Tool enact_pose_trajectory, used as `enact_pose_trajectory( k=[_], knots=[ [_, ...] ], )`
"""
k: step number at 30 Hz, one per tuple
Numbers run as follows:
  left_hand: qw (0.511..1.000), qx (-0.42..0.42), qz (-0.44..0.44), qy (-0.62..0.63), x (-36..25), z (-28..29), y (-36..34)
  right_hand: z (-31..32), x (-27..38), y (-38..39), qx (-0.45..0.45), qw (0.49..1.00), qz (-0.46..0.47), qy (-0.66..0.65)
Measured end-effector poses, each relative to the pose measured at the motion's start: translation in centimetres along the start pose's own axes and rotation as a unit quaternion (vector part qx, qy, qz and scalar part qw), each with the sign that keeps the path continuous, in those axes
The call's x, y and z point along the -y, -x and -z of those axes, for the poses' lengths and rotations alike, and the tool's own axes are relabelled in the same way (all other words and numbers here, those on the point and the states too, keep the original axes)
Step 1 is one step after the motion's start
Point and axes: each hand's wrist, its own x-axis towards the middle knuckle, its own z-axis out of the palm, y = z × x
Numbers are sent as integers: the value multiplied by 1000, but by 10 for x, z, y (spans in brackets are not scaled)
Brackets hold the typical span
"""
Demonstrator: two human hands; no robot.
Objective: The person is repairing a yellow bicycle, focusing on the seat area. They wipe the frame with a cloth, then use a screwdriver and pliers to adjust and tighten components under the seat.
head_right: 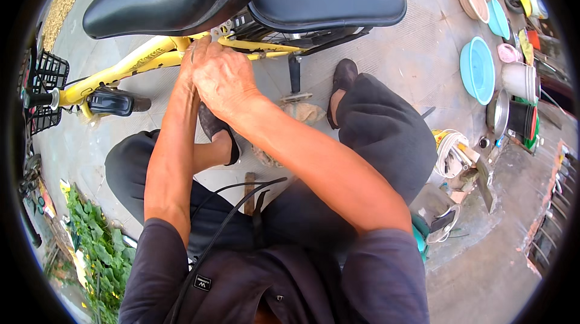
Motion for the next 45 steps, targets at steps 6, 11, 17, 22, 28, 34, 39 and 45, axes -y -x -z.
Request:
enact_pose_trajectory(
  k=[6, 11, 17, 22, 28, 34, 39, 45],
  knots=[
    [999, -45, -7, 28, -10, -32, 16, -5, -9, 5, -23, 1000, -8, -16],
    [996, -40, -12, 79, -2, -22, 1, -8, -6, 6, -34, 999, -10, -30],
    [995, 36, -15, 91, 3, -16, -10, -5, -8, 5, -17, 998, -44, -48],
    [992, 44, -46, 110, 10, -20, -11, -1, -2, -1, -16, 994, -73, -79],
    [993, 9, -63, 102, 10, -26, -9, 2, -1, -10, -10, 994, -73, -79],
    [992, 44, -78, 94, 4, -26, -3, 10, -11, -8, -3, 988, -113, -106],
    [994, 30, -69, 85, 9, -24, -6, 8, -6, -4, -19, 986, -123, -114],
    [993, 30, -71, 87, 11, -25, -4, 7, -9, -2, -32, 987, -127, -96]
  ],
)
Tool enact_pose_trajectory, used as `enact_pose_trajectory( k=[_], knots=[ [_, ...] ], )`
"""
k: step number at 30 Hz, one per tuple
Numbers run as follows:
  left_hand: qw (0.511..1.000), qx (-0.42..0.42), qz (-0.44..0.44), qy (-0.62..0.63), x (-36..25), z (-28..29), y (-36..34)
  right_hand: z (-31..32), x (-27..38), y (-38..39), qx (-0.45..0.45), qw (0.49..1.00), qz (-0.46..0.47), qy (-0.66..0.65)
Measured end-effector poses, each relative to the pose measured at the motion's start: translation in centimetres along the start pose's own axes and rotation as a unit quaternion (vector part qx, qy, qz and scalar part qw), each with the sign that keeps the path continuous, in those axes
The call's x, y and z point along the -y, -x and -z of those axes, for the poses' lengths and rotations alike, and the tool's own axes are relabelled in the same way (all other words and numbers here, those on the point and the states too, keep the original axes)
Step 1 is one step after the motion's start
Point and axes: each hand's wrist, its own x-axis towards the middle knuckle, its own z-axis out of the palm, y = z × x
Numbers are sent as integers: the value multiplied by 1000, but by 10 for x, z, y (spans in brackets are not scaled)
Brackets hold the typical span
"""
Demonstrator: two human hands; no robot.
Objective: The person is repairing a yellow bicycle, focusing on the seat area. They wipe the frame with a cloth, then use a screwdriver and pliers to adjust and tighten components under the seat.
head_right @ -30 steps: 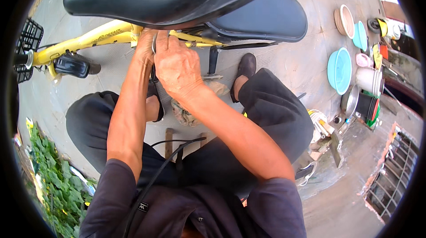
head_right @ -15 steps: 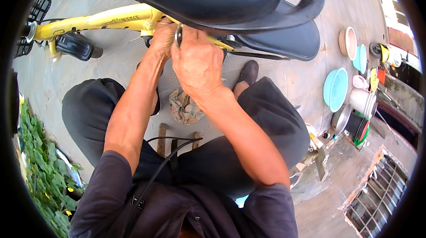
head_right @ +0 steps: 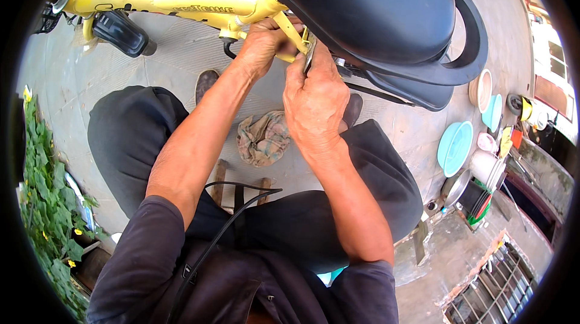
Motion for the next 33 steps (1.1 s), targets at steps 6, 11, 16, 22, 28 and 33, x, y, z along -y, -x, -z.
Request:
enact_pose_trajectory(
  k=[6, 11, 16, 22, 28, 33],
  knots=[
    [999, -27, 12, 23, 1, 3, 8, -4, 3, 2, 35, 999, 4, -4],
    [998, -51, 21, 4, 8, 7, 13, -5, 3, -1, 54, 998, -22, -18],
    [999, -37, -6, 12, 9, 4, 13, 3, 13, -1, 86, 989, -109, -56],
    [998, -43, -20, 36, 6, 0, 9, 0, 11, 3, 82, 987, -119, -73],
    [997, -46, -24, 60, 12, -1, 5, -4, 14, 3, 94, 991, -84, -50],
    [1000, -19, 1, 22, 8, 0, 5, -4, 8, 4, 58, 997, -16, 57]
  ],
)
